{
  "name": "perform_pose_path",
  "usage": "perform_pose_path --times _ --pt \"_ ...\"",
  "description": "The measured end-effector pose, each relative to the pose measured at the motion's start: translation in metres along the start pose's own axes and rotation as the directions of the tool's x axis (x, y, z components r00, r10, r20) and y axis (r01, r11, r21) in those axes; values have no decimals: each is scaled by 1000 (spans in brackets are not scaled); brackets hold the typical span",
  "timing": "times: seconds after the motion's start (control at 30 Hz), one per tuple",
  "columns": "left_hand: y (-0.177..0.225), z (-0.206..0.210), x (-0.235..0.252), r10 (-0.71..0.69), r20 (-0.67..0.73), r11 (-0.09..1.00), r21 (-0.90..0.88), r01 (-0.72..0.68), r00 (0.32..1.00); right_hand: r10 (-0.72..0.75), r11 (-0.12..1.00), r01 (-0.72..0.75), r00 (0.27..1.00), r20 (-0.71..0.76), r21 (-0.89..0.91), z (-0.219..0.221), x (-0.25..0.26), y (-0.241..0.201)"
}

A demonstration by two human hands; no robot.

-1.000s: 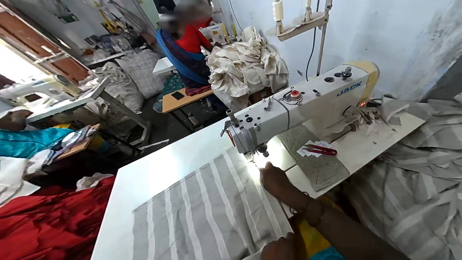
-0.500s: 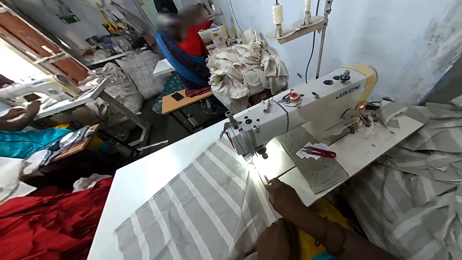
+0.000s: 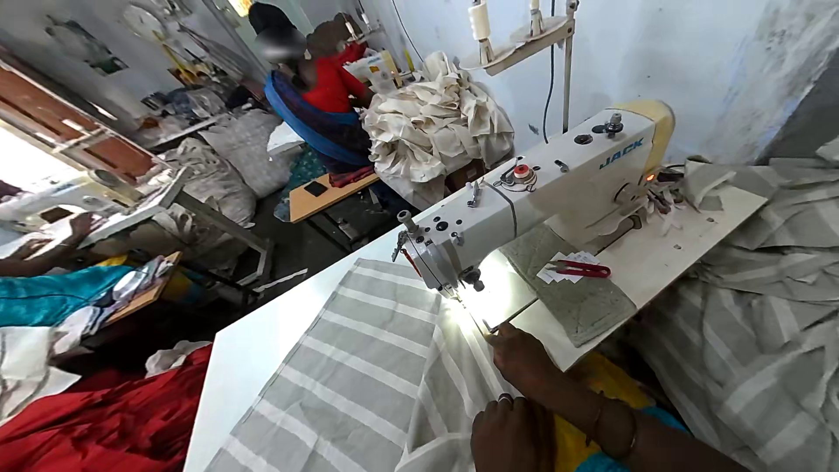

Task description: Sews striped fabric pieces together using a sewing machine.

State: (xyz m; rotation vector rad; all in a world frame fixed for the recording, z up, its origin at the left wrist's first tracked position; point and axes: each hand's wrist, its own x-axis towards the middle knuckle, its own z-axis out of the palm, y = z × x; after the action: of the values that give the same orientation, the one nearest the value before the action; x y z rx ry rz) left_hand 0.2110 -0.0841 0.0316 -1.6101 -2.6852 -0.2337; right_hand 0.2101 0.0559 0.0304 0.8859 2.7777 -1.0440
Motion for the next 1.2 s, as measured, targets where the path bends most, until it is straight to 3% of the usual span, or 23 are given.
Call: perform_pose_path --times 0.17,0.3,0.5,0.7,0.83,0.93,1.0,1.1,1.17,1.2 --pt "8 -8 3 -93 207 994 -37 103 974 -29 1000 29 999 -17 -3 2 0 3" --pt "4 -7 7 -78 132 996 -35 83 988 -57 998 57 997 -58 6 7 2 6" --pt "-1 -4 14 4 158 998 61 -14 987 -39 999 39 999 -4 -17 2 2 3" --pt "7 -22 9 107 421 994 -29 -105 901 -58 998 58 998 -24 -30 3 2 4" --pt "-3 -18 -20 174 137 953 -272 -132 975 -44 999 44 999 -12 -4 0 5 4" --pt "-46 8 -39 -120 -77 834 -548 59 990 -29 999 28 999 24 29 -7 8 5" --pt "-97 28 -37 -203 -157 869 -483 104 966 -35 998 33 999 29 61 -10 10 8" --pt "-179 28 -20 16 -148 963 -263 -55 989 -56 993 54 998 12 100 -8 13 14" --pt "-193 9 2 59 -94 985 -157 -73 994 -49 994 47 999 19 101 -8 13 12" --pt "-180 -9 13 24 -34 995 -96 -28 999 -38 995 36 999 18 98 -8 13 11"
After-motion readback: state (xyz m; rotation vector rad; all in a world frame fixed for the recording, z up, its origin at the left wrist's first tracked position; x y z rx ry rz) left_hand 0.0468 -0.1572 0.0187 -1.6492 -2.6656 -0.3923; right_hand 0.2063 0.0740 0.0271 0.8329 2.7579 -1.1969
